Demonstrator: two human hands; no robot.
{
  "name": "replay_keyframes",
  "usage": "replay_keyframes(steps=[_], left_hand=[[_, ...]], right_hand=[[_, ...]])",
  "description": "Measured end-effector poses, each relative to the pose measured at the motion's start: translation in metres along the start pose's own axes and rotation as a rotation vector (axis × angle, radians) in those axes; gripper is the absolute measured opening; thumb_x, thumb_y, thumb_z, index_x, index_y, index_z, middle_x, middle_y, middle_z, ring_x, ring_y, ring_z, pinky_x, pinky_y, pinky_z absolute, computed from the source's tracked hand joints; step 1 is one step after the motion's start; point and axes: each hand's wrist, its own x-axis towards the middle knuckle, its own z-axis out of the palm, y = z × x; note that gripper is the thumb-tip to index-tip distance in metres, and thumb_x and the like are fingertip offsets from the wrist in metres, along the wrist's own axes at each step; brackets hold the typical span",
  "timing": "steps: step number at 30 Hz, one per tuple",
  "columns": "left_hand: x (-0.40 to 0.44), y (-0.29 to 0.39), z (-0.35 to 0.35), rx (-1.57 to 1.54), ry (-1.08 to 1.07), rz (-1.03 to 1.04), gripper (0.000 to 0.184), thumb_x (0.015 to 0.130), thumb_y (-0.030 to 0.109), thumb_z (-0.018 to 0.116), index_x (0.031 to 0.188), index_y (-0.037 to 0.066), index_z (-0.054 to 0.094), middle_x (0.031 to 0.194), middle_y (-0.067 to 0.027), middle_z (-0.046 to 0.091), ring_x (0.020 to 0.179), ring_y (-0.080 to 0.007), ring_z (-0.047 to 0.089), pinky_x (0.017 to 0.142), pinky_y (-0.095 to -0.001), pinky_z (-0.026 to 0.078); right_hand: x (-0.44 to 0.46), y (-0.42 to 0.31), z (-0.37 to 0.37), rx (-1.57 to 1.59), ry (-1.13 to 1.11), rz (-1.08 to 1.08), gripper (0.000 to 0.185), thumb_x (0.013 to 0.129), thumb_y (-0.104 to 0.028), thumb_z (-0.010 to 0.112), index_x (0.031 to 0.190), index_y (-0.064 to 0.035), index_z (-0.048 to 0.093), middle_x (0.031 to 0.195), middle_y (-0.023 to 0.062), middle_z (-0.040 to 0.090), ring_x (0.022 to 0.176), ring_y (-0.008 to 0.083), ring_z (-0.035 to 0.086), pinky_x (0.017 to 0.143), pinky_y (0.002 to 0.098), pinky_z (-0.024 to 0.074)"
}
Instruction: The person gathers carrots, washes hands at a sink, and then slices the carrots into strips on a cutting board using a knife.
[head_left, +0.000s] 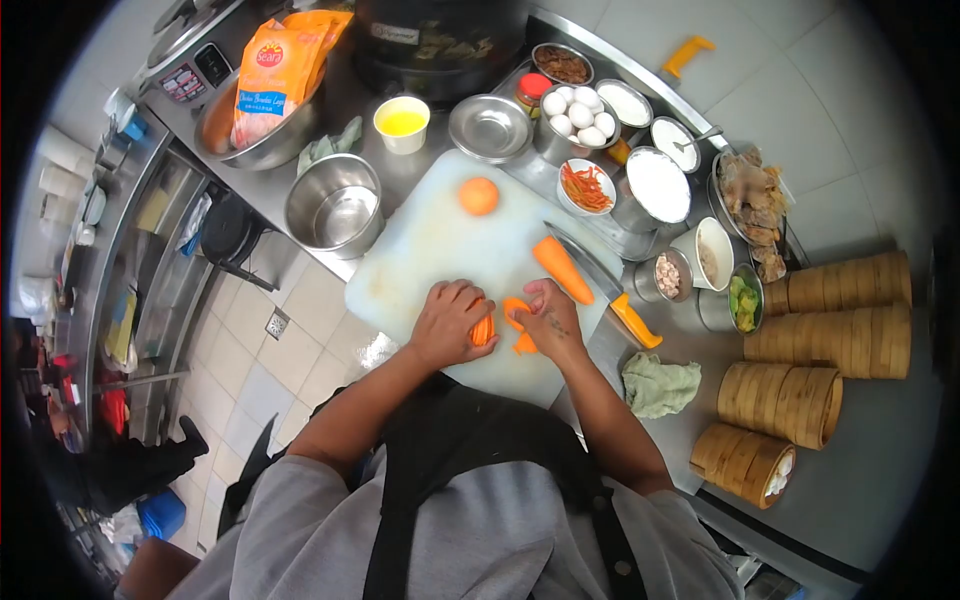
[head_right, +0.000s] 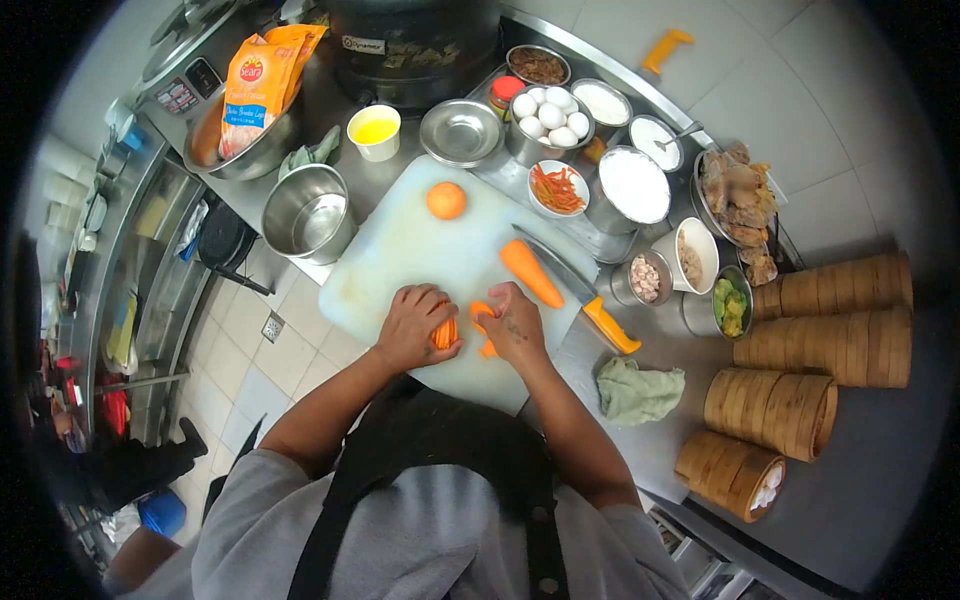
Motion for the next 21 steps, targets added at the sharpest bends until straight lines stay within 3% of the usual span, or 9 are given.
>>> replay_keyframes(steps=[1,2,4,7,11,13,14,17,21], left_hand=[[0.001,0.001,0.0,0.002,0.006,-0.001,0.048,0.069,0.036,0.082,0.108,0.013,0.064,0.113,-0.0089,0.06,0.115,-0.0304,0.055,0.098,-0.0462,0.04],[0.002,0.001,0.0,0.004,0.012,-0.001,0.049,0.069,0.036,0.082,0.108,0.013,0.064,0.112,-0.0091,0.06,0.115,-0.0305,0.055,0.098,-0.0462,0.04],[0.004,0.002,0.0,-0.023,0.012,-0.038,0.05,0.07,0.037,0.083,0.109,0.013,0.064,0.112,-0.0092,0.06,0.115,-0.0304,0.055,0.098,-0.0464,0.04],[0.005,0.005,-0.005,-0.055,0.012,-0.066,0.051,0.07,0.039,0.083,0.11,0.013,0.064,0.111,-0.0092,0.061,0.114,-0.0303,0.055,0.098,-0.0467,0.04],[0.003,0.001,0.001,-0.002,0.002,-0.008,0.054,0.071,0.042,0.083,0.112,0.012,0.065,0.111,-0.0087,0.062,0.114,-0.0301,0.056,0.098,-0.0468,0.04],[0.002,0.0,0.0,0.002,0.003,-0.007,0.054,0.071,0.042,0.083,0.111,0.012,0.065,0.111,-0.0084,0.062,0.114,-0.0298,0.056,0.098,-0.0467,0.04],[0.002,0.0,-0.001,0.008,0.009,-0.004,0.053,0.071,0.043,0.083,0.111,0.012,0.065,0.111,-0.0082,0.062,0.114,-0.0295,0.056,0.099,-0.0465,0.04],[0.002,0.001,-0.001,0.004,0.002,-0.017,0.053,0.071,0.043,0.083,0.11,0.012,0.064,0.111,-0.0079,0.061,0.114,-0.0292,0.055,0.099,-0.0464,0.039],[0.003,0.002,-0.002,0.011,-0.028,-0.038,0.053,0.07,0.043,0.083,0.109,0.012,0.064,0.111,-0.0078,0.061,0.114,-0.0287,0.055,0.099,-0.0456,0.039]], right_hand=[[-0.004,0.003,0.008,0.202,0.082,-0.024,0.03,0.083,-0.015,0.081,0.103,0.0002,0.064,0.08,0.0097,0.068,0.072,0.0189,0.067,0.067,0.0324,0.0534],[-0.009,0.006,0.016,0.2,0.079,-0.024,0.03,0.083,-0.015,0.081,0.103,0.0002,0.064,0.08,0.0097,0.068,0.072,0.0189,0.067,0.067,0.0324,0.0534],[-0.018,0.01,0.031,0.505,-0.065,-0.014,0.021,0.091,-0.012,0.073,0.103,0.0033,0.066,0.085,0.01,0.071,0.074,0.0127,0.066,0.068,0.0301,0.0537],[-0.019,0.017,0.04,0.469,-0.041,-0.042,0.016,0.097,-0.011,0.066,0.1,0.0047,0.067,0.088,0.01,0.073,0.075,0.0118,0.067,0.068,0.0293,0.0535],[-0.024,0.015,0.026,0.463,-0.085,-0.1,0.019,0.096,-0.015,0.067,0.099,0.0034,0.069,0.084,0.0103,0.073,0.073,0.0127,0.068,0.068,0.0297,0.0534],[-0.031,0.008,0.004,0.168,0.065,-0.059,0.023,0.093,-0.022,0.071,0.095,0.001,0.07,0.083,0.0121,0.073,0.073,0.0189,0.069,0.069,0.0328,0.0537],[-0.032,0.02,-0.002,-0.039,0.16,-0.033,0.032,0.087,-0.033,0.077,0.093,-0.0028,0.067,0.085,0.0131,0.071,0.076,0.028,0.069,0.072,0.0381,0.0536],[-0.048,0.024,-0.012,-0.316,0.145,0.068,0.04,0.081,-0.039,0.081,0.091,-0.0051,0.061,0.089,0.0131,0.068,0.082,0.0332,0.067,0.075,0.0418,0.0526],[-0.051,0.026,0.002,-0.294,0.104,0.02,0.043,0.077,-0.038,0.083,0.092,-0.0057,0.059,0.096,0.0127,0.067,0.089,0.0322,0.067,0.079,0.0418,0.0518]])
